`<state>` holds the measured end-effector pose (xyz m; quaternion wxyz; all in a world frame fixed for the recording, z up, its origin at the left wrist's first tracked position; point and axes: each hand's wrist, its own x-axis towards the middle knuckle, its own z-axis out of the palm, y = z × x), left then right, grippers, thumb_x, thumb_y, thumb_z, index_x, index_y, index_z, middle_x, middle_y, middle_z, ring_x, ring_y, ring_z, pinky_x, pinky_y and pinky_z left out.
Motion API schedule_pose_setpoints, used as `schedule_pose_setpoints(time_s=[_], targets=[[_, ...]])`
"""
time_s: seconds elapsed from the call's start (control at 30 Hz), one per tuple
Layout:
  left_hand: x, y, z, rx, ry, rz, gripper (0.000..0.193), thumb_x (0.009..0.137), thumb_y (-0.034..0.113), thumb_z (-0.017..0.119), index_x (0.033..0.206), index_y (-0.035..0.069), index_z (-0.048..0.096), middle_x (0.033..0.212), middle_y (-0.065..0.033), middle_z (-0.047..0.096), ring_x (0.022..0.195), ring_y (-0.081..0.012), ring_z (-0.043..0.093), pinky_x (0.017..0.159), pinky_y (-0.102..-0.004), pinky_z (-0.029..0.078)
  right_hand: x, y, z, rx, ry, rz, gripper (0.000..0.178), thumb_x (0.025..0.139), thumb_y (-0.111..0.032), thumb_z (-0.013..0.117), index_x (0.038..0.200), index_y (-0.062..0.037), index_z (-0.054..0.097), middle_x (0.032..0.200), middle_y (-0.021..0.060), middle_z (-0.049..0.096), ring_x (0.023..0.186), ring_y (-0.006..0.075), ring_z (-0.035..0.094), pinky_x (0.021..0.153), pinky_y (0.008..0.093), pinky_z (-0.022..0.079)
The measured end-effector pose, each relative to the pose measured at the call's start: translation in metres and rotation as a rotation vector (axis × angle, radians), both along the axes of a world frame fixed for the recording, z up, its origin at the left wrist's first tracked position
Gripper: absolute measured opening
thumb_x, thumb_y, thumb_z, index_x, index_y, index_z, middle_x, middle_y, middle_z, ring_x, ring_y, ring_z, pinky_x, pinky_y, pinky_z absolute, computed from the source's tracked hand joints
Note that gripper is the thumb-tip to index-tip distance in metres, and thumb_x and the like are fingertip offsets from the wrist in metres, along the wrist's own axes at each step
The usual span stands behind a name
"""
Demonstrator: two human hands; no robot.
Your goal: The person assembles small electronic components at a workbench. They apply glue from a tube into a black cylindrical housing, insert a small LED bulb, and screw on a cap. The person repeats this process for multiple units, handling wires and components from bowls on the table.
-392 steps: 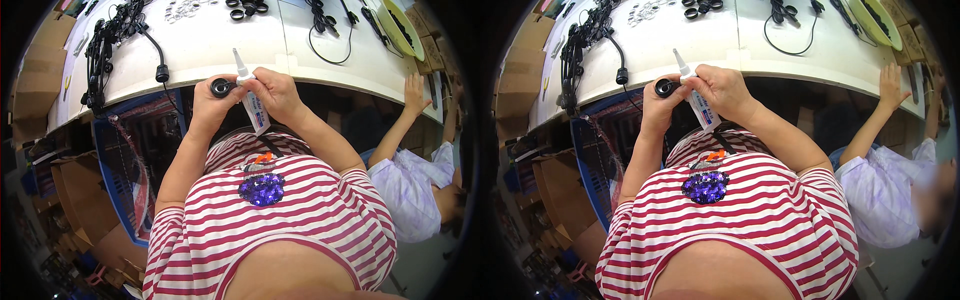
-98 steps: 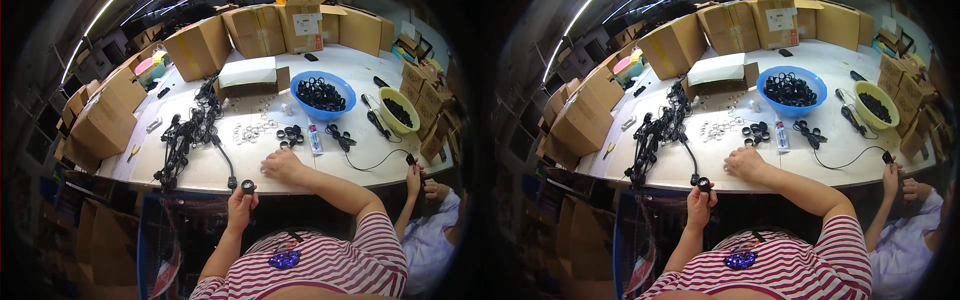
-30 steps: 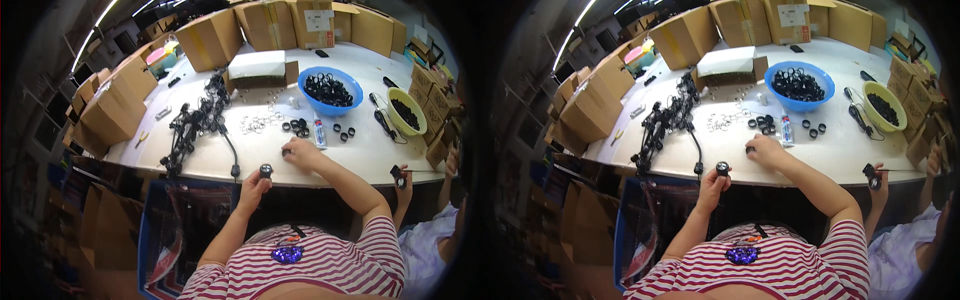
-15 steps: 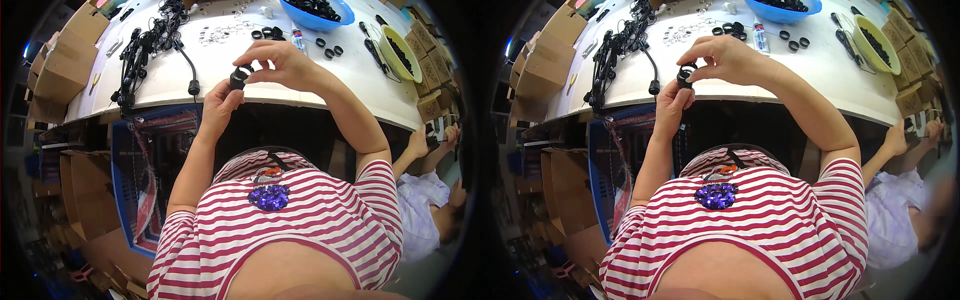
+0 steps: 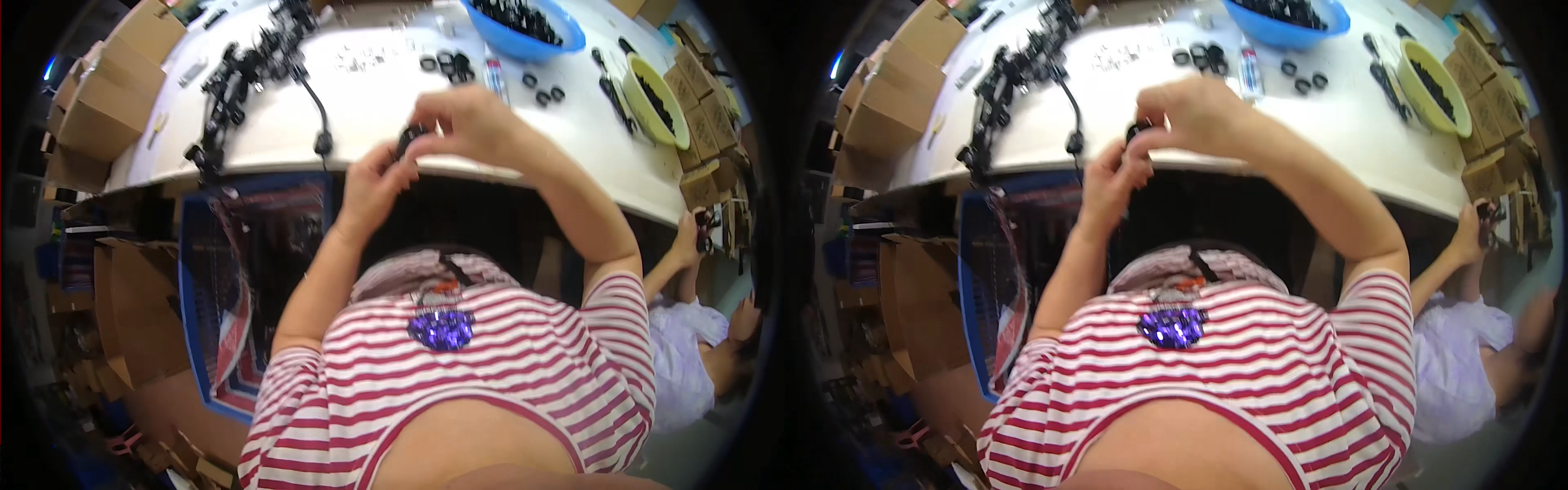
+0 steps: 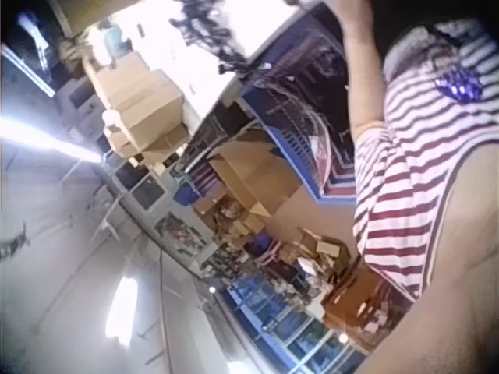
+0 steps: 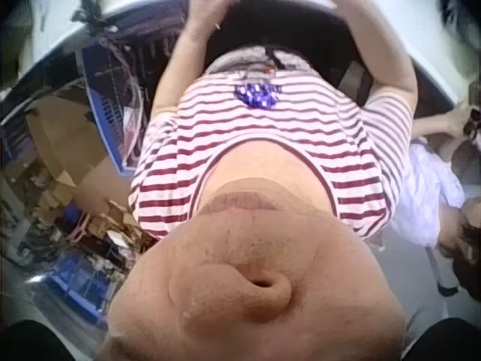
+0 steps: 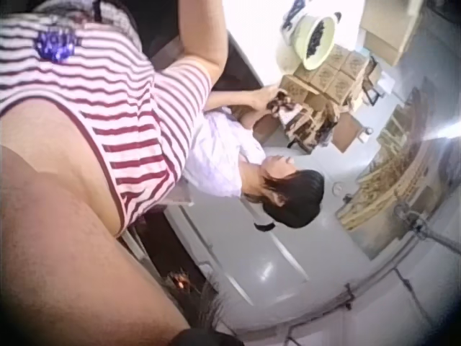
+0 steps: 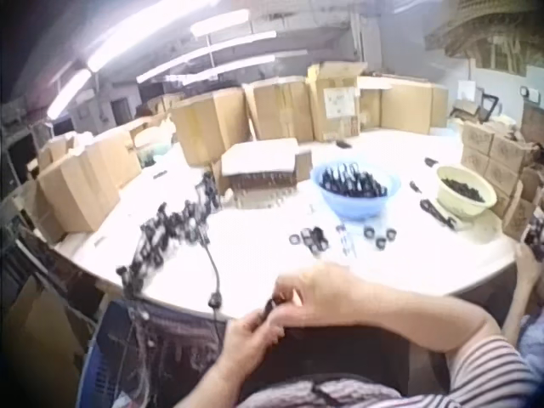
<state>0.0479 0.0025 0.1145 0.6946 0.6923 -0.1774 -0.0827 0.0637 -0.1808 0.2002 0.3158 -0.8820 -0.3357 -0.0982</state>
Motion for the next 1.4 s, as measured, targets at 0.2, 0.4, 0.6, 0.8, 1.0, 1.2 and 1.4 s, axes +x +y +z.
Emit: schedule_pose_setpoints(time_s=[0.2,0.4,0.6,0.8,1.0,1.2,1.4], targets=[[0.003,0.000,0.006,-0.065,0.057,-0.095,0.012,0.078,0.009,0.055,0.088,0.003,0.058,0.069,0.0023,0.054,0.062,-0.0038,0.047,0.056,-0.0181,0.038,-0.009,-0.004,0.018,0.008,0.258,0.103,0.038,0.073,-0.027,0.068,0.104,-0.0044,0.059,0.092,0.0155,0.062,0.087,0.0309,0.060,0.076,0.0355,0.047],[0.004,0.002,0.004,-0.067,0.065,-0.168,0.011,0.078,0.006,0.054,0.089,0.003,0.057,0.069,0.0041,0.050,0.060,-0.0041,0.043,0.055,-0.0188,0.034,-0.012,0.000,0.031,-0.350,0.178,-0.001,0.036,0.071,-0.035,0.067,0.090,-0.0048,0.062,0.076,0.0125,0.063,0.071,0.0309,0.061,0.065,0.0373,0.048],[0.007,0.001,0.007,-0.074,0.088,-0.238,0.018,0.081,0.006,0.055,0.098,0.002,0.058,0.073,0.0039,0.051,0.064,-0.0040,0.043,0.058,-0.0189,0.035,-0.016,-0.011,0.024,-0.106,-0.012,0.126,0.036,0.073,-0.037,0.066,0.087,-0.0052,0.062,0.072,0.0120,0.061,0.066,0.0306,0.061,0.061,0.0373,0.047],[0.003,0.000,0.005,-0.006,0.064,-0.240,0.022,0.082,0.006,0.055,0.103,0.002,0.058,0.081,0.0021,0.056,0.071,-0.0055,0.048,0.066,-0.0201,0.041,-0.021,-0.003,0.039,-0.489,0.162,-0.049,0.040,0.078,-0.036,0.062,0.104,-0.0056,0.059,0.081,0.0124,0.063,0.079,0.0306,0.061,0.069,0.0370,0.046],[0.009,0.005,0.003,-0.072,0.113,-0.307,0.018,0.082,0.007,0.055,0.098,0.002,0.058,0.076,0.0031,0.053,0.068,-0.0049,0.046,0.062,-0.0197,0.038,-0.020,-0.016,0.031,-0.138,0.195,0.164,0.040,0.079,-0.038,0.059,0.106,-0.0077,0.059,0.085,0.0132,0.063,0.077,0.0298,0.061,0.069,0.0361,0.047],[0.006,0.002,0.002,-0.116,0.173,-0.319,0.013,0.083,0.008,0.054,0.094,0.001,0.058,0.068,0.0051,0.045,0.057,-0.0035,0.034,0.050,-0.0187,0.028,-0.018,-0.010,0.032,-0.405,0.223,0.036,0.044,0.074,-0.039,0.065,0.107,-0.0091,0.060,0.088,0.0134,0.062,0.077,0.0286,0.062,0.068,0.0359,0.048],[0.010,0.005,0.003,-0.070,0.117,-0.300,0.013,0.082,0.008,0.054,0.092,0.001,0.057,0.068,0.0052,0.044,0.057,-0.0037,0.035,0.051,-0.0188,0.028,-0.023,-0.014,0.032,-0.235,0.113,0.079,0.034,0.078,-0.029,0.061,0.103,-0.0062,0.059,0.097,0.0142,0.060,0.082,0.0308,0.060,0.072,0.0376,0.046]])
